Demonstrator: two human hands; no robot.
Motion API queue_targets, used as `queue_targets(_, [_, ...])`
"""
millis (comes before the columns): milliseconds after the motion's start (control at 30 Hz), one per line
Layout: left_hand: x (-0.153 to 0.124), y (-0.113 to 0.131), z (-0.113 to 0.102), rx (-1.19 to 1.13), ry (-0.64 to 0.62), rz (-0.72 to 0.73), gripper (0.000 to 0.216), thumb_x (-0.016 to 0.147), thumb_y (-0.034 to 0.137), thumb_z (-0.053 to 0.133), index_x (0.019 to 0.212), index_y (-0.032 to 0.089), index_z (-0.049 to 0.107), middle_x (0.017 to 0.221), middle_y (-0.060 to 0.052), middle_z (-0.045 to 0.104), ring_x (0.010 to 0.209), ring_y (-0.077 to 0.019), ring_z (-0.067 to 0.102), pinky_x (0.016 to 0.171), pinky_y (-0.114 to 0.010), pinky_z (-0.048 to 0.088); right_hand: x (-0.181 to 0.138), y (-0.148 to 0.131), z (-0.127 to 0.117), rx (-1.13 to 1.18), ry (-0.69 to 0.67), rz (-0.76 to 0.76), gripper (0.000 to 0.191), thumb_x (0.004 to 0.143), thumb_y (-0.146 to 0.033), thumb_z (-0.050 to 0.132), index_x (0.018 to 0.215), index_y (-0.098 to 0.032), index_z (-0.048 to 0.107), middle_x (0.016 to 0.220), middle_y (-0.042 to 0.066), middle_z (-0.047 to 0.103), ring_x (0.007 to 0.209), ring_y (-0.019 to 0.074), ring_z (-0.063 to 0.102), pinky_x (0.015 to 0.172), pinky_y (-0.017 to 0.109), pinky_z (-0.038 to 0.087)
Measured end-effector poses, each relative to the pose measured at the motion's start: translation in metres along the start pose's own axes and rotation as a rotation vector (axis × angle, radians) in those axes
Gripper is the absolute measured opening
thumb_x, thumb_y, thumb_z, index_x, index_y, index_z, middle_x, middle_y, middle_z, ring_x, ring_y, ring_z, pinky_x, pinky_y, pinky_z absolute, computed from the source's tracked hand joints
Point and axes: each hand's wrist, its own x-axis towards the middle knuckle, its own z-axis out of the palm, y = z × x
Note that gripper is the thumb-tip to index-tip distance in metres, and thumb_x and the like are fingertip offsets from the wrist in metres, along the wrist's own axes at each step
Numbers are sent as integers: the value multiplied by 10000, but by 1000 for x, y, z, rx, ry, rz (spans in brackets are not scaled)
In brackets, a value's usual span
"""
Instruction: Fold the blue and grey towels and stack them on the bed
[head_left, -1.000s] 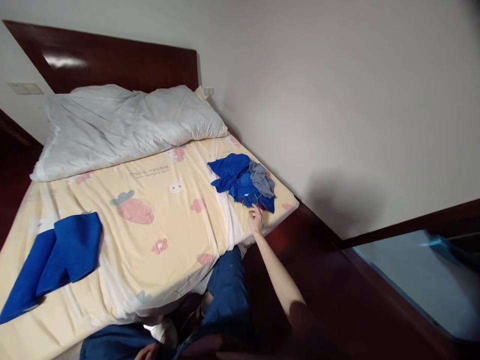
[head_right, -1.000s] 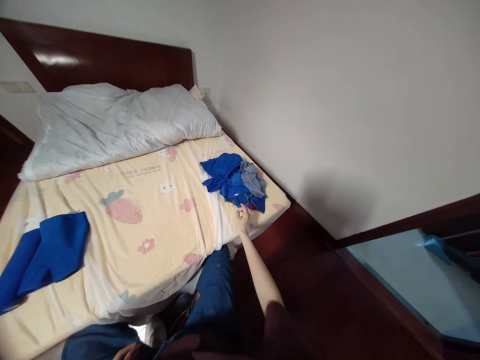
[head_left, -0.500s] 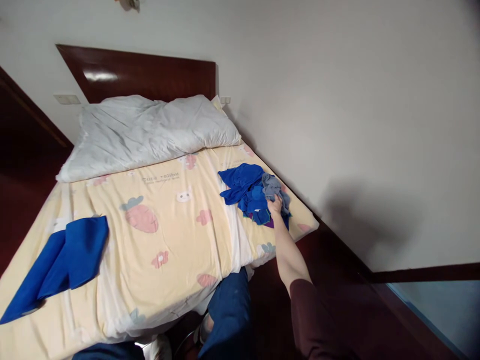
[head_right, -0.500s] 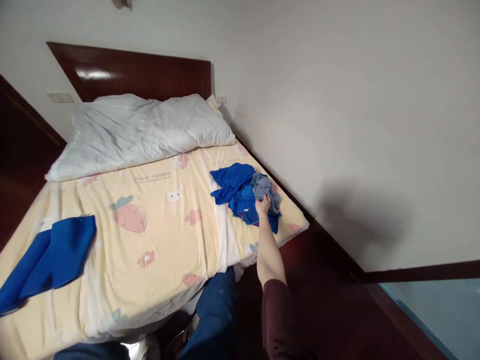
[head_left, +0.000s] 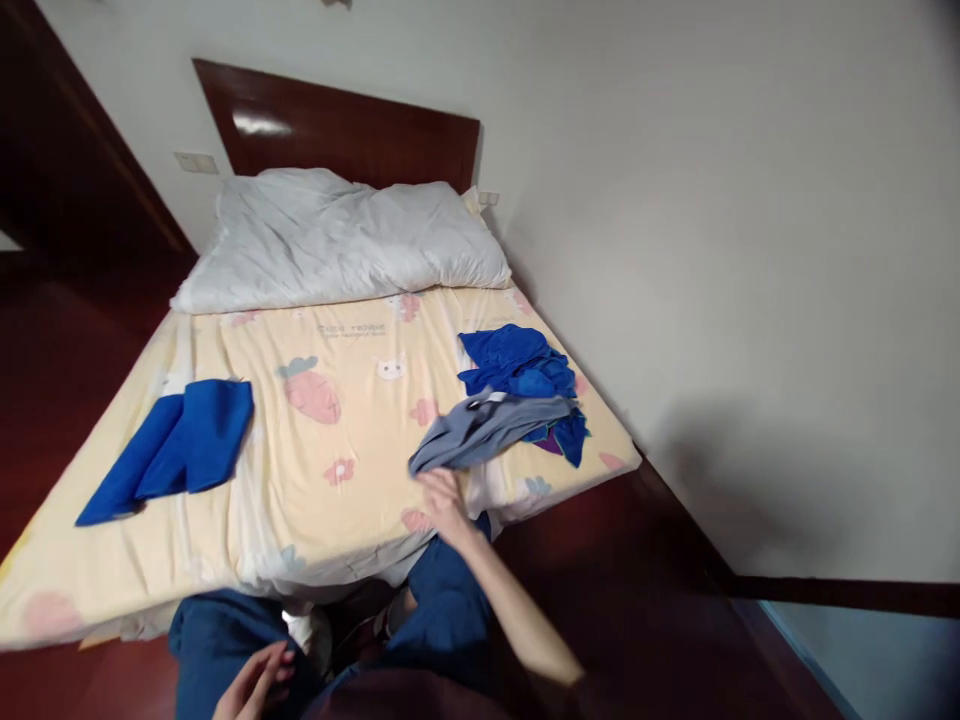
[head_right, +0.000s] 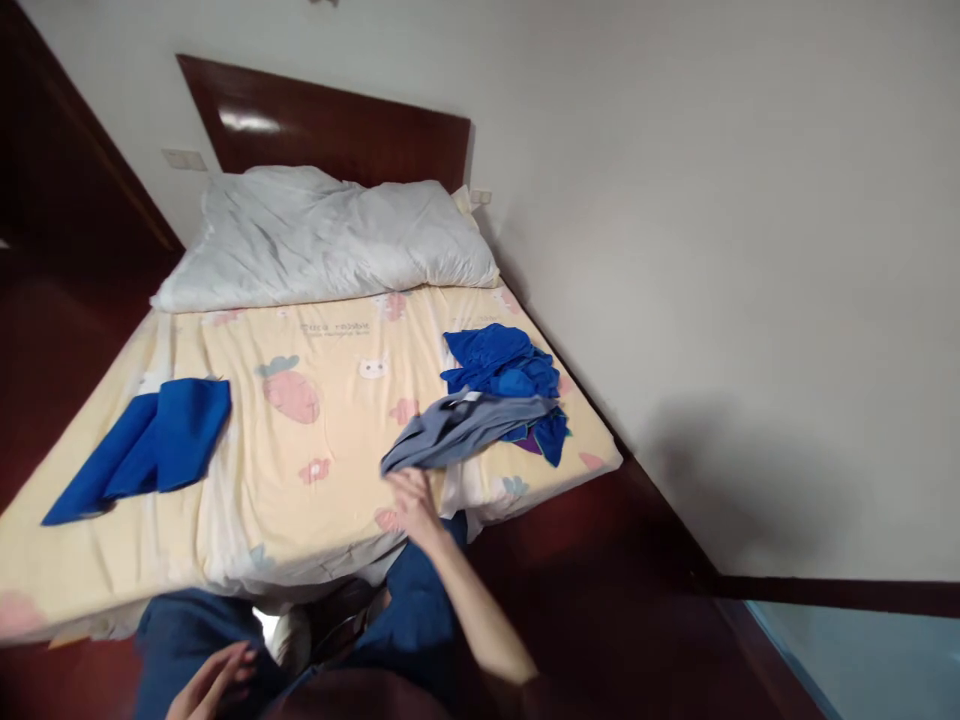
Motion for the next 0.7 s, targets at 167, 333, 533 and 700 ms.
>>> queue_targets(167, [-20, 13, 24, 98, -107, 323, 676, 758, 677, 648, 1258, 222, 621, 1253, -107, 697, 1145, -305, 680, 938, -426, 594, -93, -135, 114, 313, 45, 70, 374, 975, -168, 525, 1187, -388, 740, 1043, 31, 760, 1025, 266, 698, 899, 479, 600])
queue_targets(333, [-23, 30, 23, 415, -96, 703, 501, 931, 403, 553, 1398, 227, 509, 1375, -126, 566, 1294, -253, 567, 1120, -445, 467, -93, -158, 113, 407, -118, -22, 347, 1005, -161, 480, 1130, -286, 779, 1021, 57, 766, 941, 206, 717, 877, 358, 605])
queue_targets(533, [-20, 35, 32, 387, -74, 844, 323, 970, 343, 547, 1270, 225, 567, 1198, -99, 632, 1147, -229, 628, 1029, -415, 523, -78, -160, 82, 415, -95, -47, 283, 981, -137, 531, 1043, -248, 784, 990, 53, 753, 950, 163, 708, 884, 307, 585])
queue_targets(700, [-20, 23, 25, 304, -102, 836, 328, 920, 306, 572, 1232, 206, 585, 1147, -91, 675, 1080, -230, 662, 964, -401, 551, -96, -198, 82, 482, -73, -20, 239, 950, -120, 572, 1004, -244, 769, 967, 48, 741, 913, 161, 709, 847, 296, 587])
